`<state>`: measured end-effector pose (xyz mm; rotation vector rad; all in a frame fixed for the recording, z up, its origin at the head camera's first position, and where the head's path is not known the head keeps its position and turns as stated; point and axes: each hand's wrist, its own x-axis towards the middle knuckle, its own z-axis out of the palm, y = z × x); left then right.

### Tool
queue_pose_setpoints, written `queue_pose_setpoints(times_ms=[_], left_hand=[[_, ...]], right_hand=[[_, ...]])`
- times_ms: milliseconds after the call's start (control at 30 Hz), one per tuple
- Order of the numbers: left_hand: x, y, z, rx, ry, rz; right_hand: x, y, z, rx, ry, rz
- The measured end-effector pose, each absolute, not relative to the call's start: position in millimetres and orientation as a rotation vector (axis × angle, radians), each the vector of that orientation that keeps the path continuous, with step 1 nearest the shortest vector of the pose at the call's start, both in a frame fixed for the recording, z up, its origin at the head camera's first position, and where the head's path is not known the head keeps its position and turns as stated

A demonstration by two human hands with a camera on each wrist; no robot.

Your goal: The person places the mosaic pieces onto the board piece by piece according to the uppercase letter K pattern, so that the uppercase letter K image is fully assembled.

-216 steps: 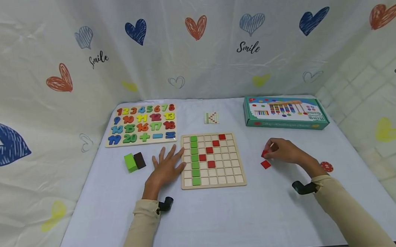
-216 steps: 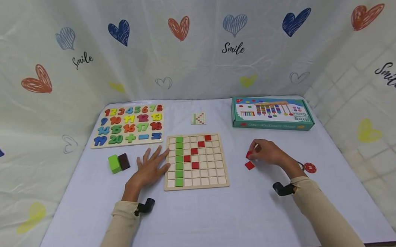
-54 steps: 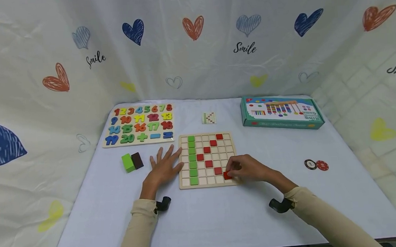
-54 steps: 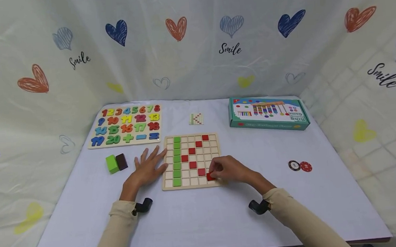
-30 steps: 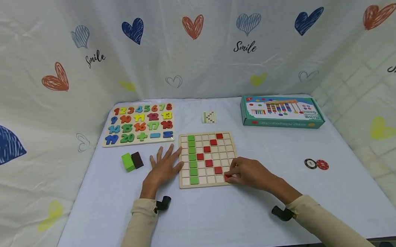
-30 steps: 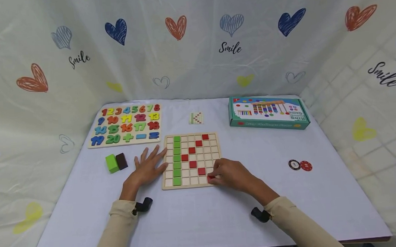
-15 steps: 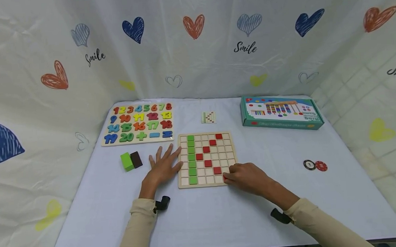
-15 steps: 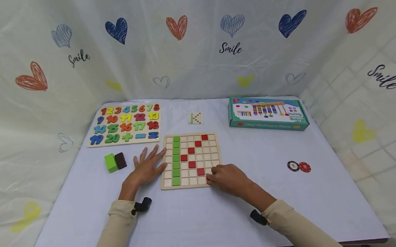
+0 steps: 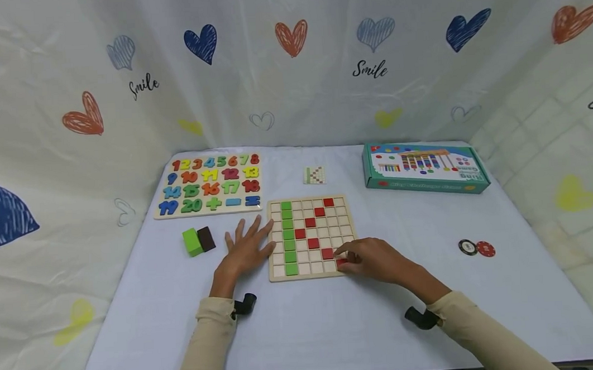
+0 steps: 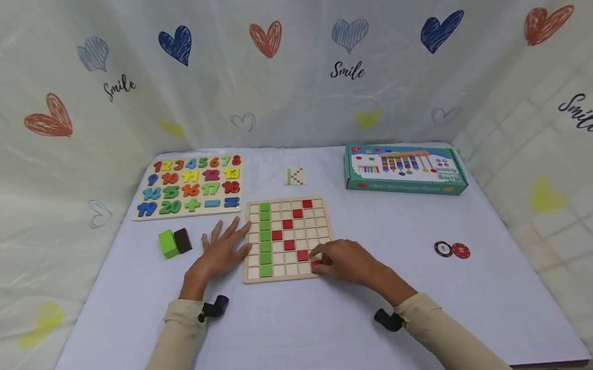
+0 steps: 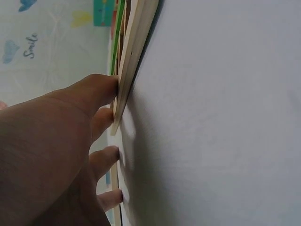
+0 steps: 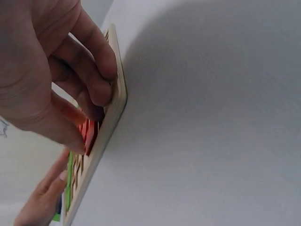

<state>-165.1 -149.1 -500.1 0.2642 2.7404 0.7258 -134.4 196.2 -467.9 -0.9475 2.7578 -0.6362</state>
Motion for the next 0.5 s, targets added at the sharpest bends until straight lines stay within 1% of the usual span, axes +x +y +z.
queue_pose_setpoints(times_ms=[167,500], left_hand=[[-165,-147,-501,0.291,2.741,0.71],[-168,-138,-505,0.325,2.712,0.626]], right_hand=[[-145,206,-465,-0.828,2.806,-0.744],[-159,228,-458,-0.75,3.075,-0.789]])
